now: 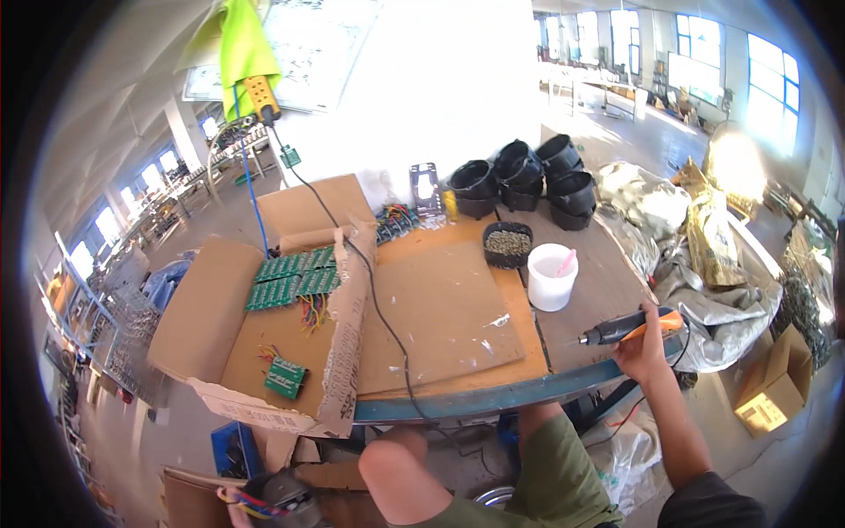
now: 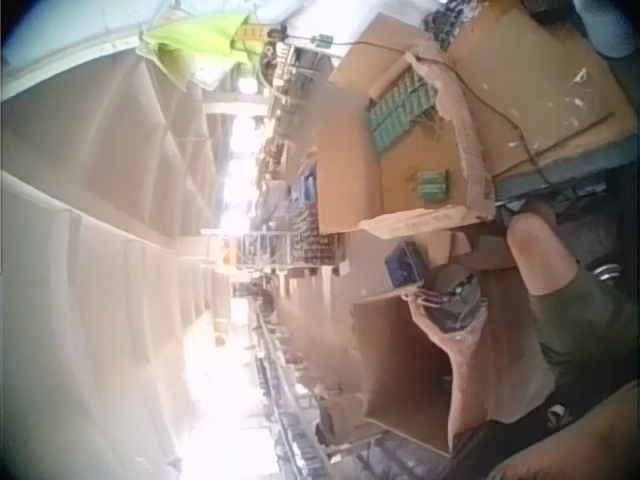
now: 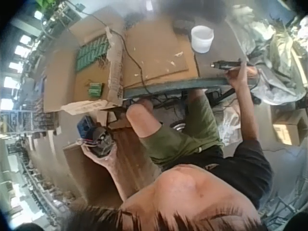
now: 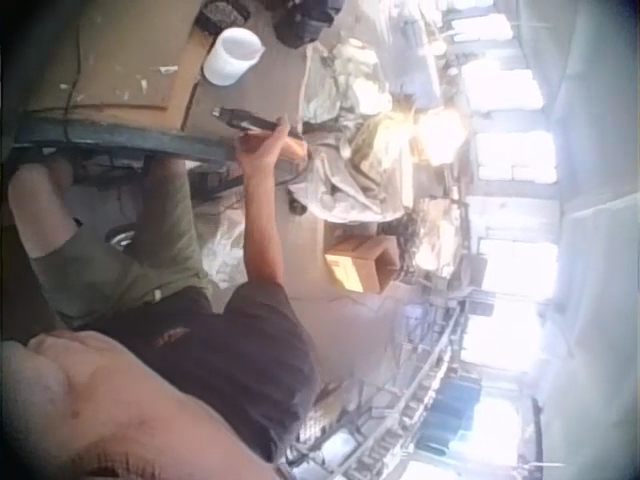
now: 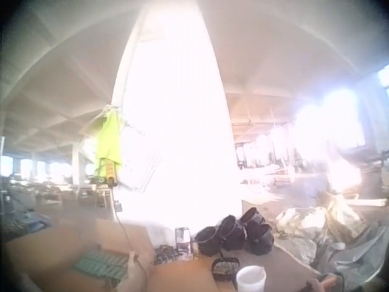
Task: The person assembles electronic components by applying an adhesive from a cup to a small plastic housing, inserting a circuit board with attached wires, and securing the assembly using a power screwdriver.
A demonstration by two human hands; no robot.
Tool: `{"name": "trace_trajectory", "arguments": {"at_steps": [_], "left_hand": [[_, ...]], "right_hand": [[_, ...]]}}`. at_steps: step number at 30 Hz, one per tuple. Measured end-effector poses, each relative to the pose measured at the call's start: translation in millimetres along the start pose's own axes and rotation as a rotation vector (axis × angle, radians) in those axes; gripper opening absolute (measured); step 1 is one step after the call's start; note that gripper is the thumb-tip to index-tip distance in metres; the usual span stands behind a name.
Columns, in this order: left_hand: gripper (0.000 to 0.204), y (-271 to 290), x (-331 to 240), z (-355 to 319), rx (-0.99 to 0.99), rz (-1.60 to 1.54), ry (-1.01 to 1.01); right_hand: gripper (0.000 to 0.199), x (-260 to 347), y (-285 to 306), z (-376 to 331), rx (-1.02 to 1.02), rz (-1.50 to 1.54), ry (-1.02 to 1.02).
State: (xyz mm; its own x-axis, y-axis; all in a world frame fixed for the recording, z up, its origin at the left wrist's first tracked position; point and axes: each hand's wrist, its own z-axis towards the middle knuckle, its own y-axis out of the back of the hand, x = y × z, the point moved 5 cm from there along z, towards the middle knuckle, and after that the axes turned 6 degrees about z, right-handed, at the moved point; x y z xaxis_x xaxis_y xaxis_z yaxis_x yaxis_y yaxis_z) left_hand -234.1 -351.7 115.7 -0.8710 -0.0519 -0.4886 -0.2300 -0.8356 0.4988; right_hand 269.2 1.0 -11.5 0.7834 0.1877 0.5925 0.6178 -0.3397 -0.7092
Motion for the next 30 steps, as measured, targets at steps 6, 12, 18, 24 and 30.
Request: {"name": "trace_trajectory", "arguments": {"at_steps": [6, 12, 18, 24, 30], "left_hand": [[0.109, 95.8, 181.6, -109.2, -0.056, 0.259, 0.394], [0.1, 108.6, 318.0, -263.1, 0.308, 0.79, 0.84], [0.105, 128.3, 399.0, -357.8, 0.813, 1.095, 1.029], [0.121, 146.7, 379.9, -357.3, 0.673, 1.082, 1.045], [0.133, 180.7, 397.8, -357.6, 0.65, 1.208, 1.215]], "right_hand": [[0.047, -9.0, 3.4, 29.1, -0.026, -0.102, -0.309], [0.043, -2.2, -1.3, 27.4, -0.026, -0.141, -0.322], [0.049, -1.2, -10.8, 11.3, 0.131, -0.271, -0.469], [0.03, -23.7, -17.3, -9.5, 0.161, -0.543, -0.252], [0.023, -46.3, -32.5, -23.3, 0.223, -0.758, -0.058]]}}
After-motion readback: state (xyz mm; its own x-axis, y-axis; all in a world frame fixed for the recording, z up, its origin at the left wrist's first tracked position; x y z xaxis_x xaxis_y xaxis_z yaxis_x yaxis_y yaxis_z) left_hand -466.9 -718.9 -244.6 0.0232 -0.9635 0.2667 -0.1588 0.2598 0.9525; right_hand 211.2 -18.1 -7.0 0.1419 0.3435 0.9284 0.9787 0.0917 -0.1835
